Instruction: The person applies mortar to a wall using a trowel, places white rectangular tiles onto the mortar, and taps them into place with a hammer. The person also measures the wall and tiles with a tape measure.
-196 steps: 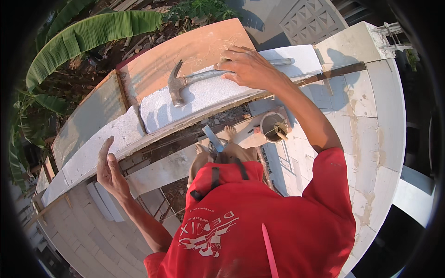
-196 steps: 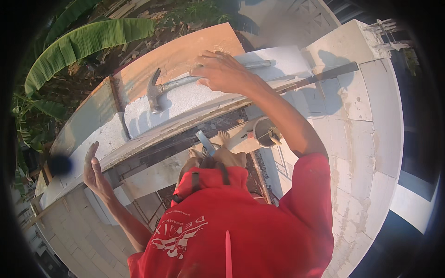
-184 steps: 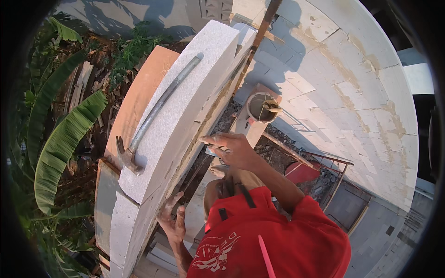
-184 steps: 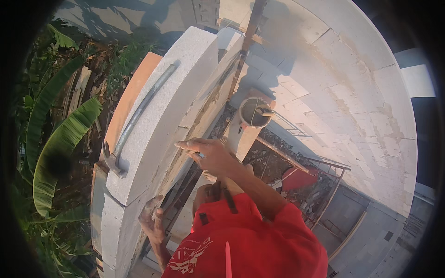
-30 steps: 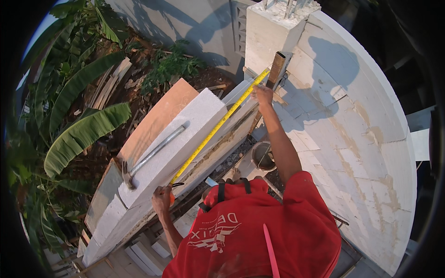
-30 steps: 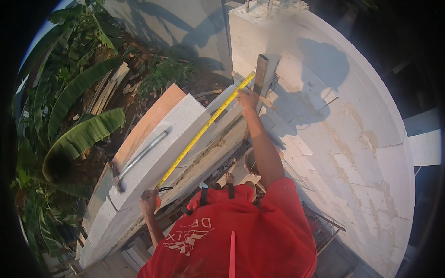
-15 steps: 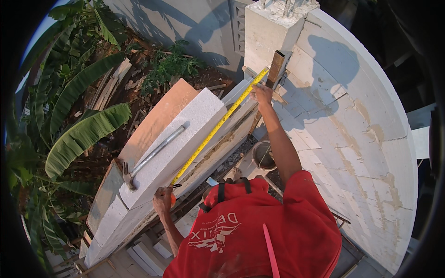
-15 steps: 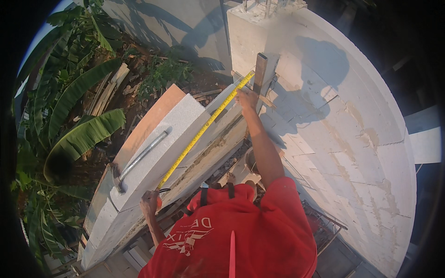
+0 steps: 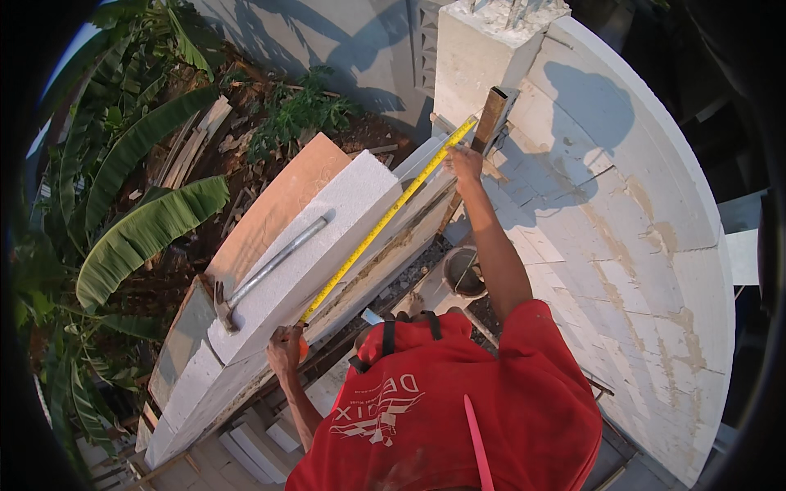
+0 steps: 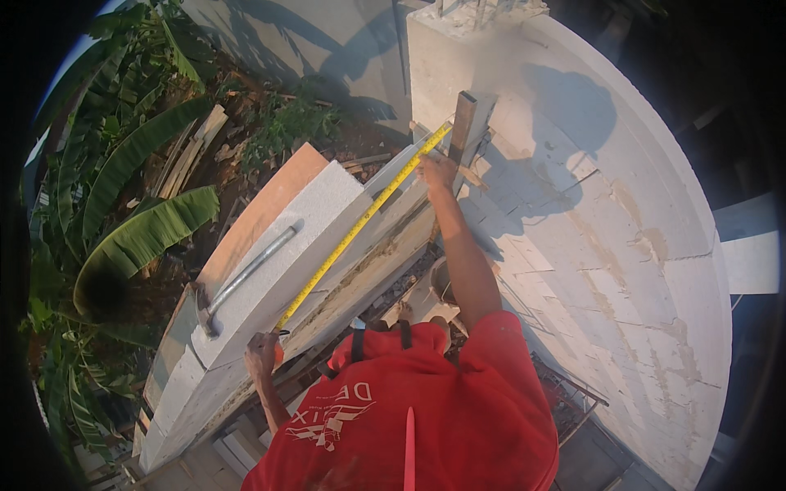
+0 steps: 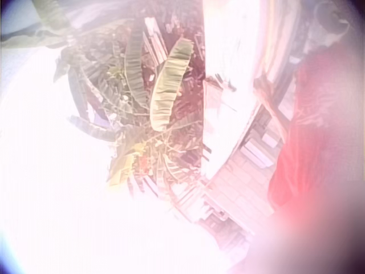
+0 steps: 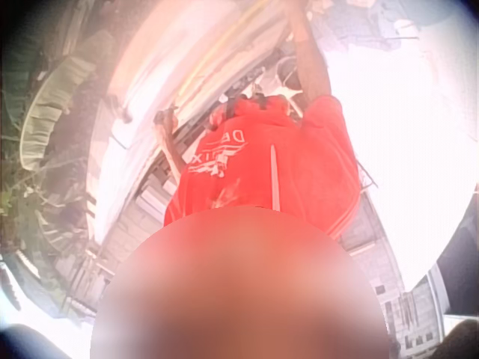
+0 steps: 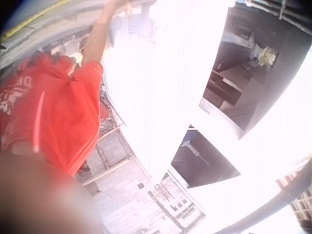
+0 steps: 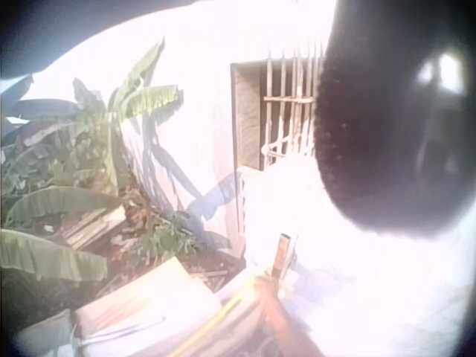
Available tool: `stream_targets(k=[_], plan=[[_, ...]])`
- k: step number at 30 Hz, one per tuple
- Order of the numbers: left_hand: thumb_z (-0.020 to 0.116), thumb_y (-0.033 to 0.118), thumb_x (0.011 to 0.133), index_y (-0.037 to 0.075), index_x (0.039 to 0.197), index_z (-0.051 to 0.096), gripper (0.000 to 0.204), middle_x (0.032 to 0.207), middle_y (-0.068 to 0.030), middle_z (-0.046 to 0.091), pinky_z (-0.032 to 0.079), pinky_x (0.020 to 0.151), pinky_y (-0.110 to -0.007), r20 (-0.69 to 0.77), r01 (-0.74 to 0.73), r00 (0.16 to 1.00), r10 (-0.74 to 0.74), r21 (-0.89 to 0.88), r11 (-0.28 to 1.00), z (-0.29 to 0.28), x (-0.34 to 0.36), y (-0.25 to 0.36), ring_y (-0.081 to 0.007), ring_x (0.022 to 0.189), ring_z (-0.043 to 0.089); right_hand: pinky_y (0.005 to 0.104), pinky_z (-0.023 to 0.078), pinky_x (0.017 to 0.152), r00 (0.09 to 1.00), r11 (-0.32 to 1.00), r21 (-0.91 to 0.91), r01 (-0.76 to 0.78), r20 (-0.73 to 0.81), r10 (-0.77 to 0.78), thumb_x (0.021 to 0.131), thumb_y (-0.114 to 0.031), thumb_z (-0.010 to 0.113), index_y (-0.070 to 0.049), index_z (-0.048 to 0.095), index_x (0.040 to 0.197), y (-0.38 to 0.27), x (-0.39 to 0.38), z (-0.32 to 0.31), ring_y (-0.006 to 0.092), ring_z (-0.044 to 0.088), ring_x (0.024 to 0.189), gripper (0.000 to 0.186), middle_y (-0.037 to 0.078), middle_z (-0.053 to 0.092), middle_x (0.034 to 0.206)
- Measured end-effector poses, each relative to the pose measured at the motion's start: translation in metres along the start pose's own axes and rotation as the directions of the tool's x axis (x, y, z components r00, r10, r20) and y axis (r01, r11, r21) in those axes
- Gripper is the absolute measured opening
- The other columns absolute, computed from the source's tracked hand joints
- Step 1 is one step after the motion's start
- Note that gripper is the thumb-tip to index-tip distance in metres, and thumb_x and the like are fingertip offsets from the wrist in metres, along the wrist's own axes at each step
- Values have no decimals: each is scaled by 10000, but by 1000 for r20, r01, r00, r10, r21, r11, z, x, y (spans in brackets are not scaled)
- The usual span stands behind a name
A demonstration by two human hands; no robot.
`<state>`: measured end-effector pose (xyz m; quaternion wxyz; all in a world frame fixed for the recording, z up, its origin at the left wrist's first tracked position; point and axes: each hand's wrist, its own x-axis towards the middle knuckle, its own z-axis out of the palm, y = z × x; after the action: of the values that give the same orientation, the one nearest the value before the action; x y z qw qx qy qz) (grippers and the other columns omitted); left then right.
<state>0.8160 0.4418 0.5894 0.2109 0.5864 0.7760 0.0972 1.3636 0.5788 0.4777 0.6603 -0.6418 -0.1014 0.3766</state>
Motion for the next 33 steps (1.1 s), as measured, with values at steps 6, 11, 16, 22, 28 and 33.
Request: stream_targets(k=[6, 11, 16, 22, 28, 33], plan=[[708, 506, 825, 50, 899, 714, 462, 840, -205, 696, 497, 754, -438, 20, 13, 1000, -13, 7, 1000, -3, -1, 6, -372, 817, 674, 269, 563, 567, 1000, 1000, 4, 9, -7, -9, 903, -152, 747, -15, 706, 932, -2, -3, 0, 160, 675, 629, 146, 86, 706, 796], [726, 528, 802, 41, 938, 737, 506, 925, -194, 739, 519, 780, -449, 60, 48, 997, -49, 22, 999, -3, 2, 3, -380, 892, 710, 264, 561, 562, 1000, 1000, 1, 19, -4, -19, 897, -150, 755, -16, 702, 907, -2, -2, 0, 151, 667, 621, 145, 85, 700, 790], [711, 531, 809, 43, 953, 740, 510, 938, -201, 741, 522, 781, -456, 58, 65, 996, -65, 11, 998, -3, 2, 1, -381, 896, 711, 261, 558, 559, 1000, 1000, -6, 5, -10, -6, 897, -149, 753, -18, 701, 902, -1, -1, 0, 150, 668, 607, 141, 78, 699, 778], [707, 491, 829, 39, 919, 709, 461, 867, -200, 705, 499, 768, -441, 31, 31, 999, -31, 6, 999, -3, -1, 5, -370, 831, 679, 265, 556, 550, 1000, 1000, 25, 9, -15, -9, 900, -152, 746, -25, 709, 921, 0, 1, 1, 152, 676, 603, 135, 76, 701, 764], [713, 505, 827, 40, 953, 726, 482, 911, -188, 731, 508, 794, -435, 40, 67, 997, -66, 0, 998, -5, -3, 10, -366, 881, 701, 270, 568, 543, 1000, 1000, 4, 12, -12, -12, 894, -155, 751, -20, 718, 949, 3, 4, 0, 156, 685, 600, 149, 83, 711, 765], [709, 500, 833, 44, 938, 723, 468, 898, -193, 726, 508, 787, -438, 48, 55, 997, -57, 35, 998, -4, -2, 8, -369, 878, 704, 267, 574, 533, 999, 1000, -28, -12, -35, 11, 889, -161, 758, -9, 726, 967, 1, 4, 0, 158, 692, 598, 174, 91, 718, 773]])
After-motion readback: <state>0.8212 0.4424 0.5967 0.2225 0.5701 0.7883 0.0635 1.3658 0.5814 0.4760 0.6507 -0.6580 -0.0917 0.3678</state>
